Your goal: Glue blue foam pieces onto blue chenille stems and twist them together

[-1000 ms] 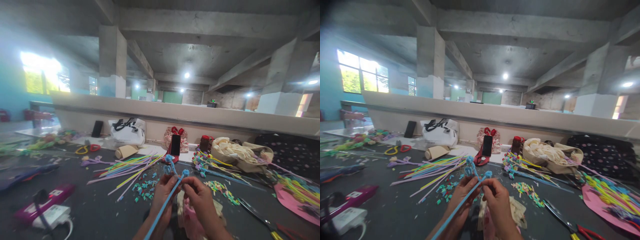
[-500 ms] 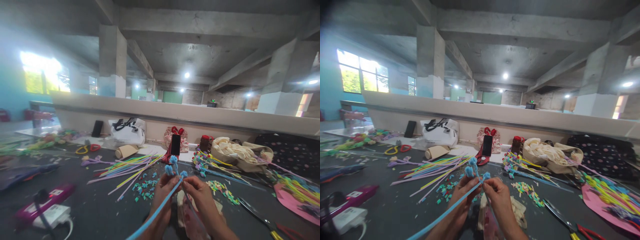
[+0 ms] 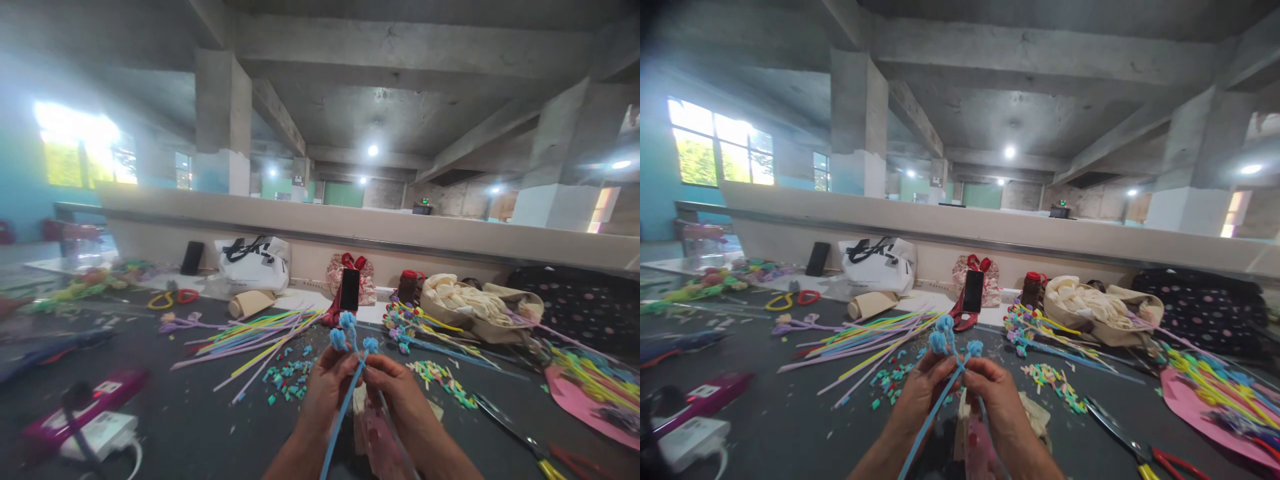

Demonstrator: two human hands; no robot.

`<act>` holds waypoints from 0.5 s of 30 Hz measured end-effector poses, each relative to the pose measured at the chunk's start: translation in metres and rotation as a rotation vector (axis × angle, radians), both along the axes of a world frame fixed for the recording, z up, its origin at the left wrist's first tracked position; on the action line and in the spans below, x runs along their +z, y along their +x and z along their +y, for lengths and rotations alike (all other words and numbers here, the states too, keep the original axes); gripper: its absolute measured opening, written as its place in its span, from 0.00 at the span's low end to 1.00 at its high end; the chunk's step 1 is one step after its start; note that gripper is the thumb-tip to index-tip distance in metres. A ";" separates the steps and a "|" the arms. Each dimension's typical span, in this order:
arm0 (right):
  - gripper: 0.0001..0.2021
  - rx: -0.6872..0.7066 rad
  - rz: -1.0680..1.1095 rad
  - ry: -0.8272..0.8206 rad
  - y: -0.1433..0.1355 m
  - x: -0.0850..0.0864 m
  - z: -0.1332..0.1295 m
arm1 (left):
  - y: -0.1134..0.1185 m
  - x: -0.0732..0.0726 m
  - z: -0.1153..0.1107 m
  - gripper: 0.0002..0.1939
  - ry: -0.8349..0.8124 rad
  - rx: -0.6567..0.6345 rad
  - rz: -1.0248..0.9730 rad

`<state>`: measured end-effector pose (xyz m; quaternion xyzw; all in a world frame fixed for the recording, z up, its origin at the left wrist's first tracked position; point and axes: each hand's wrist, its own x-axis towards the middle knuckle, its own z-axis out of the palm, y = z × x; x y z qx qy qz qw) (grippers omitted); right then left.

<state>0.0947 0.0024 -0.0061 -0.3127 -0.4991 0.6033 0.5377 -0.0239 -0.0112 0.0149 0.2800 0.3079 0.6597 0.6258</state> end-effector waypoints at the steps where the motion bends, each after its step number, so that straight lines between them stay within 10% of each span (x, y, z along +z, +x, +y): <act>1: 0.08 -0.002 0.000 0.007 0.000 0.000 0.000 | 0.000 -0.001 0.000 0.12 0.003 -0.006 0.014; 15: 0.10 -0.063 0.058 0.013 0.000 -0.003 0.001 | 0.002 -0.009 -0.002 0.10 0.040 -0.169 0.090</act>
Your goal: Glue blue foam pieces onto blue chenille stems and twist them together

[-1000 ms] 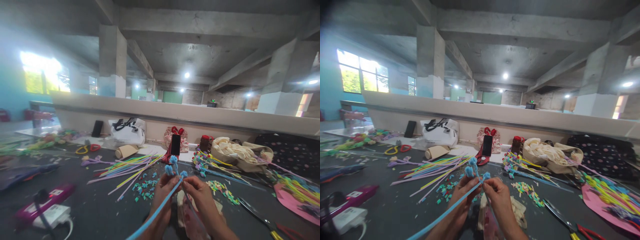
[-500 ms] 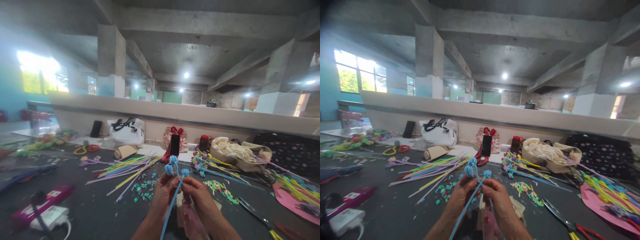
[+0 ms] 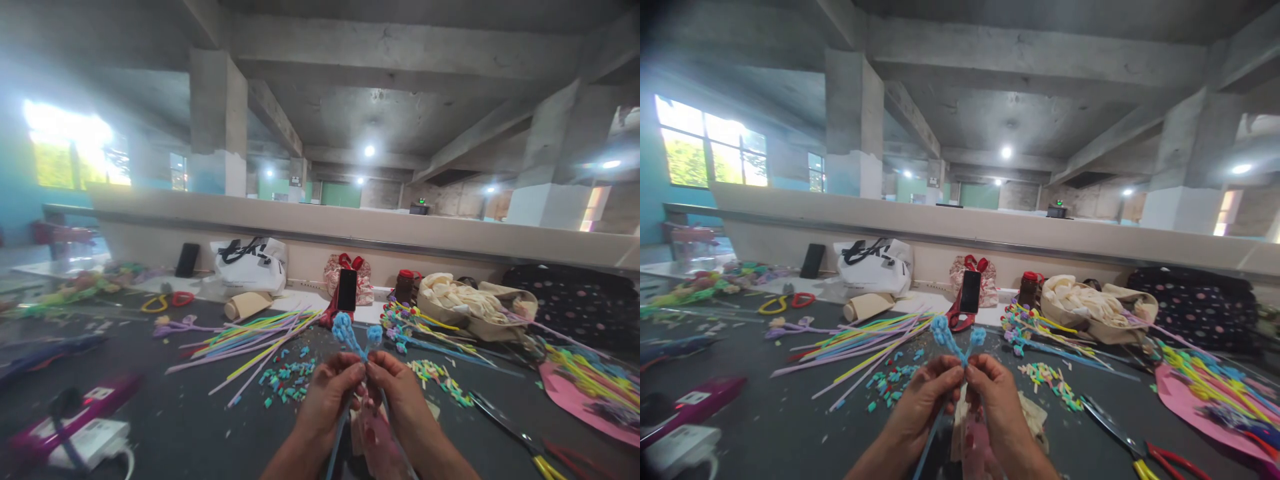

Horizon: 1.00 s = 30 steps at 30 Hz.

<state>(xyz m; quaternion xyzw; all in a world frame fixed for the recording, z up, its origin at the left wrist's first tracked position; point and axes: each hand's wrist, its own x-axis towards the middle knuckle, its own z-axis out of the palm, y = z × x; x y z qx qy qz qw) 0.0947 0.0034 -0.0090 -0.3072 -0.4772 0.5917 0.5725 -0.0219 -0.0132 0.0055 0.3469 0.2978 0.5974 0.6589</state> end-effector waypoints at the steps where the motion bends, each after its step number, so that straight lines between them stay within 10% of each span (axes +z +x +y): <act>1: 0.11 -0.001 0.008 -0.002 0.000 0.000 -0.001 | 0.000 0.000 -0.001 0.09 0.001 -0.017 0.001; 30: 0.10 -0.007 0.150 -0.092 0.001 0.003 -0.001 | 0.002 0.007 -0.004 0.10 0.038 -0.065 0.190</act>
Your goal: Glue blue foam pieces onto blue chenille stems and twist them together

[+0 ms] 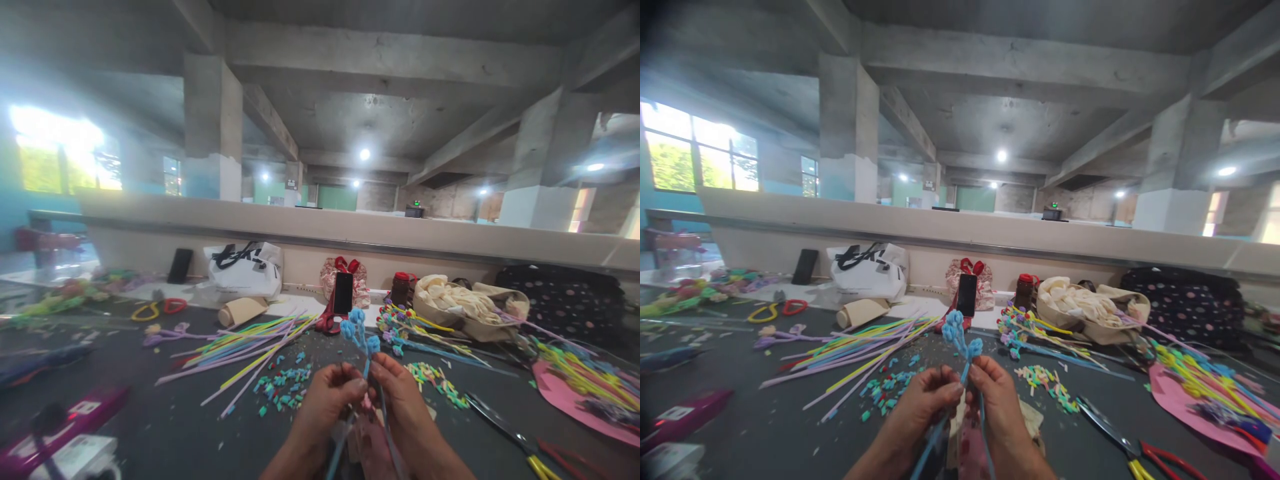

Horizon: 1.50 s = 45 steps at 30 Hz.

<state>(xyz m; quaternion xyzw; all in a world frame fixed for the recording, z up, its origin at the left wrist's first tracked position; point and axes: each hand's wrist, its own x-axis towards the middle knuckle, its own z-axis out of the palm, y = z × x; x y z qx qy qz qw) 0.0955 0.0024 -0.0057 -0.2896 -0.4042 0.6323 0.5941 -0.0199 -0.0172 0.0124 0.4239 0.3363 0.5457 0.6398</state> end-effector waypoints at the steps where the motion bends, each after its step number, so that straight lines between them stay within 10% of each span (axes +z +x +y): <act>1: 0.10 0.002 -0.010 0.012 0.001 -0.001 0.001 | 0.000 -0.001 0.001 0.11 -0.005 0.012 0.009; 8: 0.11 -0.037 -0.200 0.143 -0.001 0.004 -0.006 | -0.005 -0.004 0.005 0.12 -0.010 0.147 -0.070; 14: 0.13 -0.195 -0.317 0.220 -0.005 0.020 -0.017 | -0.004 0.000 -0.004 0.08 0.033 0.020 -0.024; 26: 0.09 -0.044 -0.414 0.256 0.006 0.009 -0.006 | -0.007 -0.012 0.007 0.10 0.033 0.056 -0.057; 45: 0.10 0.044 -0.097 0.130 -0.001 -0.008 -0.001 | 0.000 -0.006 -0.004 0.14 -0.007 0.106 -0.209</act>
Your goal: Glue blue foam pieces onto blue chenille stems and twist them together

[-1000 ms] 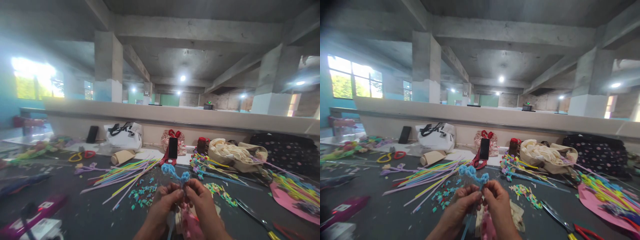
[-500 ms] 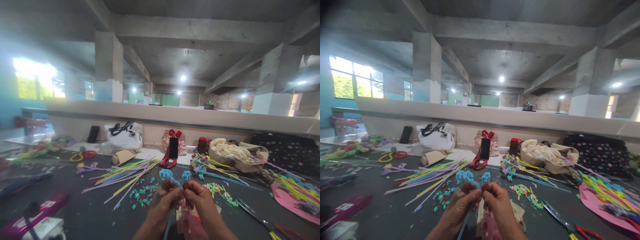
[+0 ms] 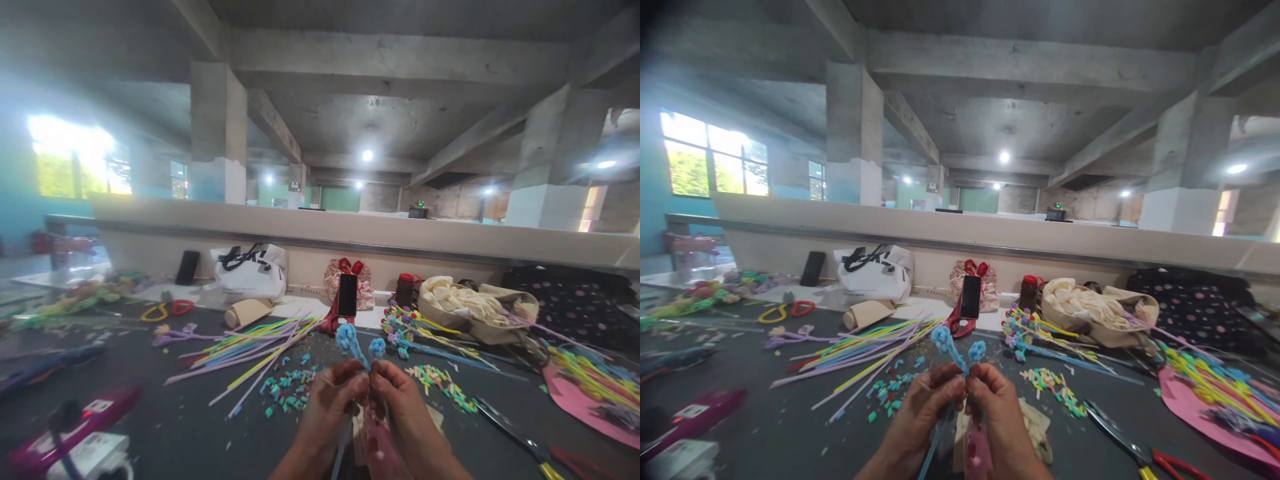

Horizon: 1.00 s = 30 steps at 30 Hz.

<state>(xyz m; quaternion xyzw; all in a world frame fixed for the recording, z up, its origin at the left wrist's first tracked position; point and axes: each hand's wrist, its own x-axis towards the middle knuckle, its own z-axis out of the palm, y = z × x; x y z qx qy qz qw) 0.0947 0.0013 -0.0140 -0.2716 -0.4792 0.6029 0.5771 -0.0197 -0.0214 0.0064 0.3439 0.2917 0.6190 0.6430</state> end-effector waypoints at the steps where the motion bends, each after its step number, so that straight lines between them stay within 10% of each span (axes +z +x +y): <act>1: 0.11 -0.015 -0.026 0.007 0.000 0.000 0.000 | 0.000 0.002 -0.002 0.13 0.003 0.011 0.007; 13: 0.13 -0.126 -0.197 0.001 -0.006 0.011 -0.013 | -0.003 0.017 -0.006 0.09 0.101 0.088 0.145; 24: 0.10 -0.090 -0.290 0.020 -0.003 0.018 -0.011 | -0.010 -0.006 0.014 0.10 0.065 -0.015 0.144; 30: 0.06 -0.309 -0.497 0.204 0.000 0.015 -0.006 | -0.007 0.002 0.007 0.08 0.009 0.047 0.087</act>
